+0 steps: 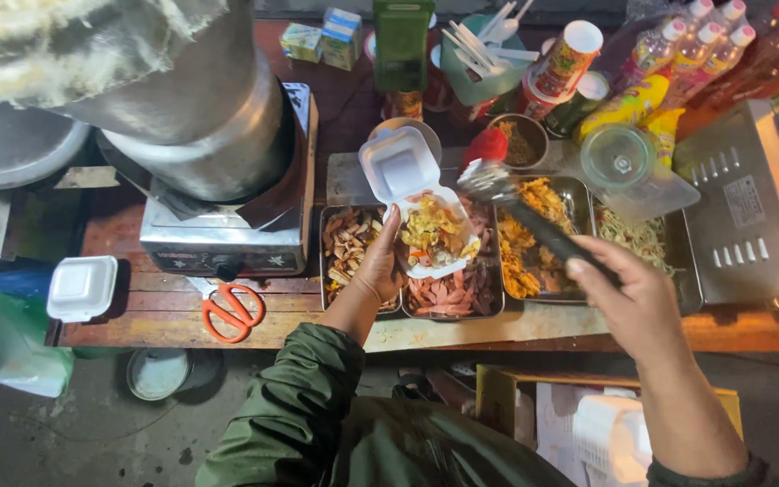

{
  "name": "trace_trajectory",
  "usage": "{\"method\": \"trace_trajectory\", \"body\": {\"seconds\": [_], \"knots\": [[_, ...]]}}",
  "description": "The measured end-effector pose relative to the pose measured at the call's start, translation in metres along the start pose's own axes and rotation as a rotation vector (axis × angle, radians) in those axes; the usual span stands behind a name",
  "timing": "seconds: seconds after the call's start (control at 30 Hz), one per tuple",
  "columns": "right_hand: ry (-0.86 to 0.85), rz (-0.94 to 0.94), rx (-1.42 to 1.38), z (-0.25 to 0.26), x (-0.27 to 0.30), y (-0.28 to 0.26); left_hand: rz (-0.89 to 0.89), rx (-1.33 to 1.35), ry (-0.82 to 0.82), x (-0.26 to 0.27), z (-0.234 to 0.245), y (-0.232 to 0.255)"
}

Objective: The person assembles food into a white styrofoam container at a street food stall. They use tongs to add sliced meat and scrambled eggs, then use chopsticks to scoop steamed rice from a large metal steamer. The person also adds sauce from a red squeeze bottle before closing the container.

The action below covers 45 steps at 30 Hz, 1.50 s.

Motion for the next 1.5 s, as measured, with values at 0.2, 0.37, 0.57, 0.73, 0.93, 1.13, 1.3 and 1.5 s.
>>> {"method": "trace_trajectory", "body": {"seconds": [0.2, 0.37, 0.57, 0.73, 0.93, 1.13, 1.3, 1.5], "knots": [[0.240, -0.160, -0.080, -0.042, 0.008, 0.062, -0.098, 0.154, -0.021, 0.010, 0.005, 0.027], [-0.078, -0.278, 0.366, -0.154, -0.016, 0.129, -0.126, 0.179, -0.004, 0.037, 0.006, 0.056], [-0.015, -0.178, 0.118, -0.138, -0.034, 0.025, -0.113, 0.113, -0.030, 0.064, 0.006, 0.069], [-0.195, -0.354, -0.951, -0.173, -0.066, -0.065, -0.023, -0.012, -0.078, 0.111, -0.032, 0.077], [-0.454, -0.203, -1.021, -0.186, -0.111, -0.115, 0.014, -0.156, -0.096, 0.138, -0.033, 0.086], [-0.513, 0.502, -0.300, -0.177, -0.071, -0.165, 0.021, -0.245, -0.064, 0.069, 0.023, 0.072], [-0.440, 0.769, 0.080, -0.177, -0.055, -0.176, -0.027, -0.250, -0.069, 0.094, -0.008, 0.089], [-0.391, 0.822, 0.175, -0.170, -0.065, -0.173, -0.075, -0.239, -0.091, 0.087, -0.023, 0.090]]}}
Point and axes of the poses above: each hand's wrist, its own x-axis away from the middle knuckle, its own z-axis out of the back of the hand, y = z × x, the point moved 10 cm from there along -x, towards the middle knuckle, and after that the axes turned 5 degrees about y, right-handed, at the moved point
